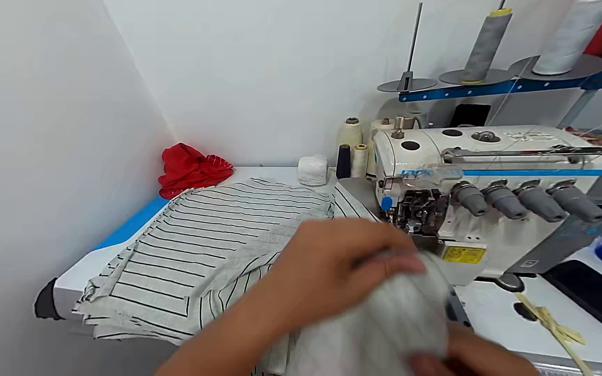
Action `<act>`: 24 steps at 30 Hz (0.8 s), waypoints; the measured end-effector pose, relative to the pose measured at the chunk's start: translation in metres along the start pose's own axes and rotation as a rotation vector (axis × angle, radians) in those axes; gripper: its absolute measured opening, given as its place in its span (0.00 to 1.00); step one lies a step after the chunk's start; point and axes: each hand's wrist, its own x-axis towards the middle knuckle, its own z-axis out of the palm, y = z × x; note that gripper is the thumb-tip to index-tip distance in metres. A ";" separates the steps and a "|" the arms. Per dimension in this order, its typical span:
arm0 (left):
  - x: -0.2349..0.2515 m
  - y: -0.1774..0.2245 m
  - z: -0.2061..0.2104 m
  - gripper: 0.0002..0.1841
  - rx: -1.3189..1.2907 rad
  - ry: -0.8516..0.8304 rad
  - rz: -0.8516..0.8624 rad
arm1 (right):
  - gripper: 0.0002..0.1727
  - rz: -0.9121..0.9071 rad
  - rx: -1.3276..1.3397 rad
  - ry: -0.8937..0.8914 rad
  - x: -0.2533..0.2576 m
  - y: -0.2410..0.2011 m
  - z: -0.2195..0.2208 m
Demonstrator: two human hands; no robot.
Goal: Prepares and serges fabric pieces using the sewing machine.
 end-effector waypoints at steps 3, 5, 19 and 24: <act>0.014 -0.070 0.030 0.08 -0.053 -0.257 -0.127 | 0.11 -0.016 -0.303 0.298 0.014 0.065 0.009; 0.011 -0.092 0.047 0.10 -0.057 -0.367 -0.235 | 0.14 -0.015 -0.410 0.369 0.014 0.090 0.014; -0.006 -0.074 0.036 0.07 0.022 -0.359 -0.474 | 0.08 0.096 -0.139 0.288 -0.011 0.076 0.016; -0.005 -0.079 0.041 0.06 0.024 -0.293 -0.462 | 0.09 0.163 -0.090 0.325 -0.004 0.073 0.016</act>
